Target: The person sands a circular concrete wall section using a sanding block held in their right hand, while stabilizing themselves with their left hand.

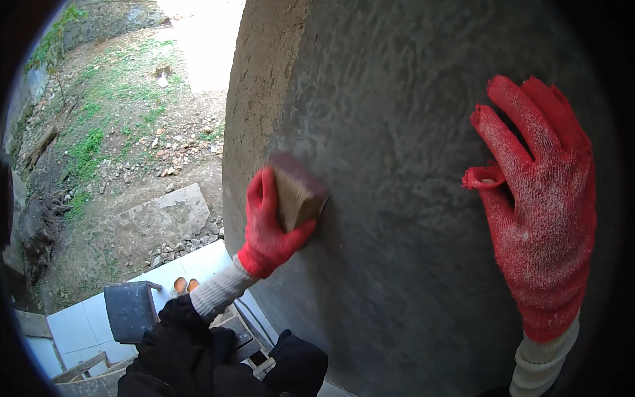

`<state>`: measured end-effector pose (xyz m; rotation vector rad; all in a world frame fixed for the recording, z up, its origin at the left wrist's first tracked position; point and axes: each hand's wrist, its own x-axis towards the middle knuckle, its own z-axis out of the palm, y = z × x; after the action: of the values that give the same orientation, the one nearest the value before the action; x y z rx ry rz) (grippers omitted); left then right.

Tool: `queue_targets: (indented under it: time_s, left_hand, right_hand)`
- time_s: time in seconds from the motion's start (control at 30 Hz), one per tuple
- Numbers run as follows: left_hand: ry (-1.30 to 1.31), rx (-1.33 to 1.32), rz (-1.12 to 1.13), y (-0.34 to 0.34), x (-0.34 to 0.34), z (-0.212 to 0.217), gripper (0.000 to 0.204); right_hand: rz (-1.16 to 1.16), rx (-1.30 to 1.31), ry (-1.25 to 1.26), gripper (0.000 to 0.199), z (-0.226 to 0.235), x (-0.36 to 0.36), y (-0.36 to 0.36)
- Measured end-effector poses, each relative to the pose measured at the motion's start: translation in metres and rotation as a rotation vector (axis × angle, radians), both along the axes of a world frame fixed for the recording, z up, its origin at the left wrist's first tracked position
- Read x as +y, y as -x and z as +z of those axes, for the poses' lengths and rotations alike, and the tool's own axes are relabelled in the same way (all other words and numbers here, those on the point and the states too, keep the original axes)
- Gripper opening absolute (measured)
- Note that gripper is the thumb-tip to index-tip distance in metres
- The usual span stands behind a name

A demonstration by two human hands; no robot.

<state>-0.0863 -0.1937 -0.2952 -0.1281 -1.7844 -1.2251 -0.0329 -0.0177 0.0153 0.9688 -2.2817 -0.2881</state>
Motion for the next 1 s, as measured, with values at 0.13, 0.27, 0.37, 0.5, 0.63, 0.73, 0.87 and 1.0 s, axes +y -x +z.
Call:
queue_targets:
  time_s: [0.13,0.27,0.37,0.5,0.63,0.73,0.87,1.0]
  left_hand:
    - [0.028,0.197,0.116,0.022,-0.010,0.126,0.099]
    - [-0.014,0.209,0.088,0.020,-0.002,0.121,0.100]
    - [0.080,0.171,0.010,-0.005,0.012,0.030,0.105]
    - [0.086,0.101,-0.092,-0.040,0.027,-0.099,0.108]
    - [0.103,0.092,-0.066,-0.032,0.023,-0.030,0.101]
    - [0.081,0.150,0.034,-0.011,0.018,0.072,0.098]
    - [0.082,0.227,0.061,-0.006,0.020,0.099,0.102]
    - [0.061,0.209,-0.054,-0.037,0.054,0.003,0.099]
  right_hand:
    - [0.009,0.023,-0.016,0.054,-0.001,0.000,0.001]
    - [0.010,0.070,-0.119,0.057,0.004,0.005,0.001]
    - [0.041,0.068,-0.141,0.058,0.007,0.007,0.001]
    - [-0.018,0.195,-0.334,0.059,0.015,0.000,-0.006]
    - [0.043,0.075,-0.160,0.059,0.003,0.007,0.003]
    - [0.125,0.001,-0.104,0.060,0.003,0.011,0.006]
    - [0.119,0.000,-0.113,0.059,0.005,0.010,0.005]
    - [0.037,0.043,-0.183,0.059,0.011,0.008,0.002]
